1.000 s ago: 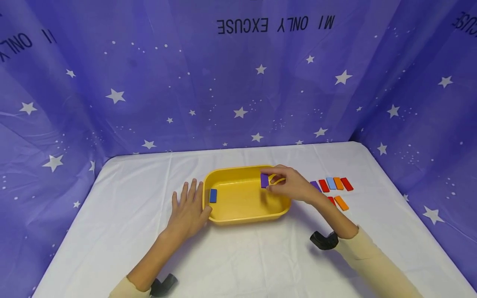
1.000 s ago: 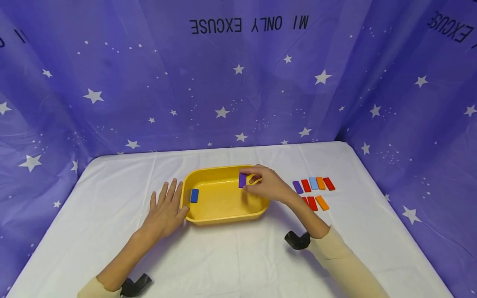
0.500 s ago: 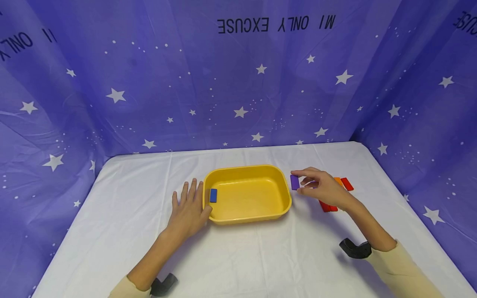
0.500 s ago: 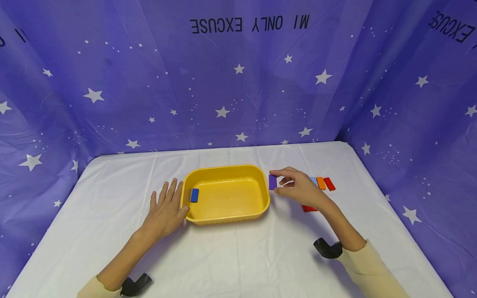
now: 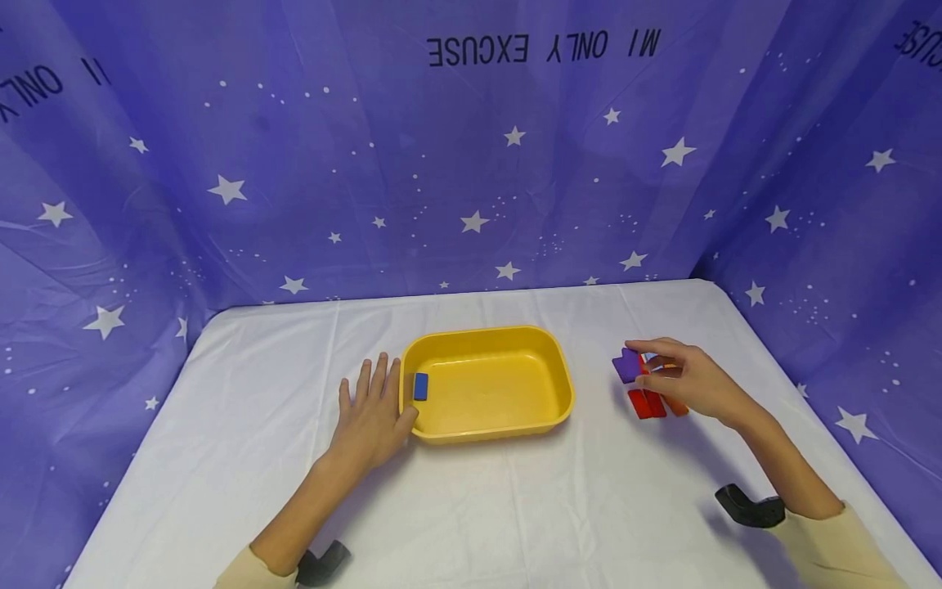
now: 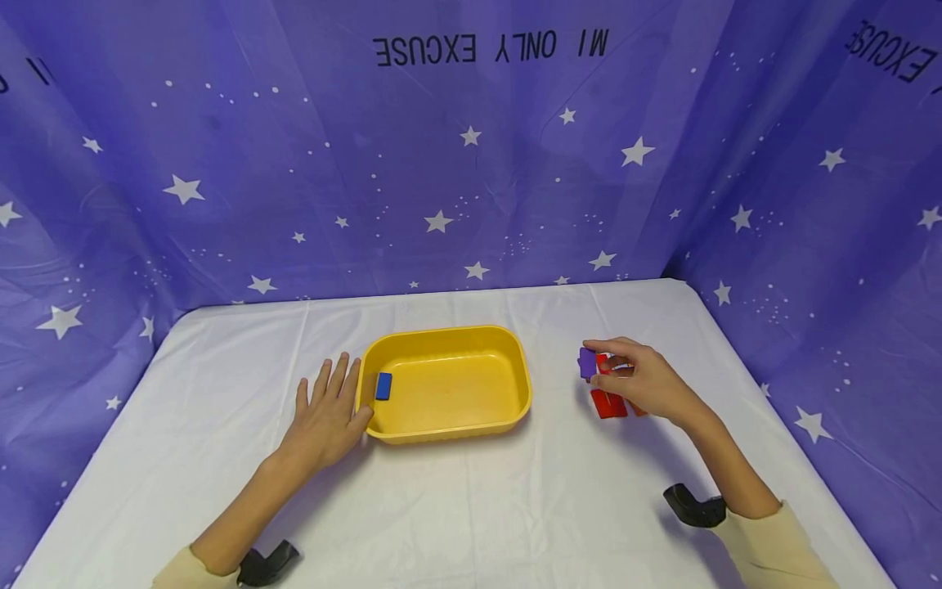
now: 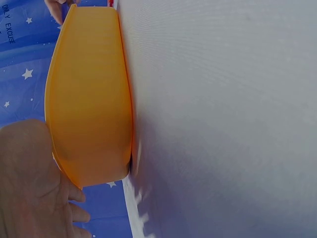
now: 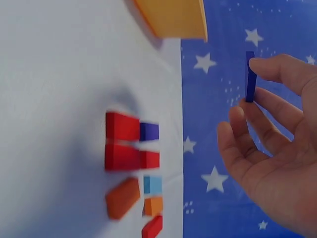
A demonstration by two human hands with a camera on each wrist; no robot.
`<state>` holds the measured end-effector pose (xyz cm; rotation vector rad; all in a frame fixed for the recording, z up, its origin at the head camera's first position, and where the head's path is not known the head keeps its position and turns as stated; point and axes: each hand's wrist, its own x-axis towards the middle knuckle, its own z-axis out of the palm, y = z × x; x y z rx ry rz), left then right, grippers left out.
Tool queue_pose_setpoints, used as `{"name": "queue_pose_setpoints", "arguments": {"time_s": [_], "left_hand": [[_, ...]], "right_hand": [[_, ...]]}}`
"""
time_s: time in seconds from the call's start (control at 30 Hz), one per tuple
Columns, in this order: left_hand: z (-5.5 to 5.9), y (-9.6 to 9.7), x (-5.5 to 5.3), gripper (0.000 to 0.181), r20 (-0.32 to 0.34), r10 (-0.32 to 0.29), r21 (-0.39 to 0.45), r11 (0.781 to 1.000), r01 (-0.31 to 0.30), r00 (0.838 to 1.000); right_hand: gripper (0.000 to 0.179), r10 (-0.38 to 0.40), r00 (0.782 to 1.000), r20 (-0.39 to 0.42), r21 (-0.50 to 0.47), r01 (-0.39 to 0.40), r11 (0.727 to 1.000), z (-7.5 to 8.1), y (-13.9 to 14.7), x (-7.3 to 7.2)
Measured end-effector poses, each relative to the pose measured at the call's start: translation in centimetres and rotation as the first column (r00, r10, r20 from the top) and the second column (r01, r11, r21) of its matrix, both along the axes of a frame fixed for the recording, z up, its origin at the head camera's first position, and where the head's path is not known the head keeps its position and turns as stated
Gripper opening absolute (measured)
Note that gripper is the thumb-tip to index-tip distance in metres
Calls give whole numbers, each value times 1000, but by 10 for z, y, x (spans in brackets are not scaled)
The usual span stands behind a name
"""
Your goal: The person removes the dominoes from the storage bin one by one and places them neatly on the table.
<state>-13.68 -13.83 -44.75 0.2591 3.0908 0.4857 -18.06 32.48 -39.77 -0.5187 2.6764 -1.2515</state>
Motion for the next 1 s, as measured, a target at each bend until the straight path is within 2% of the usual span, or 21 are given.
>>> {"name": "queue_pose_setpoints", "arguments": {"time_s": [0.2,0.53,0.73,1.0], "left_hand": [[-1,0,0,73,-3,-1,2,1000,1,1000],[-1,-1,0,73,-1,0,-2,1000,0,1000],[0,-1,0,73,-7,0,0,1000,0,1000],[0,-1,0,73,7,-1,0,1000,1,1000]], "right_hand": [[48,-27,999,-20,17,27,999,-9,22,2],[52,-61,997,39,87,57,995,-19,57,6],[54,-110,989,100,170,92,981,-34,78,6],[53,-104,983,150,209,71,975,-50,97,9]]}}
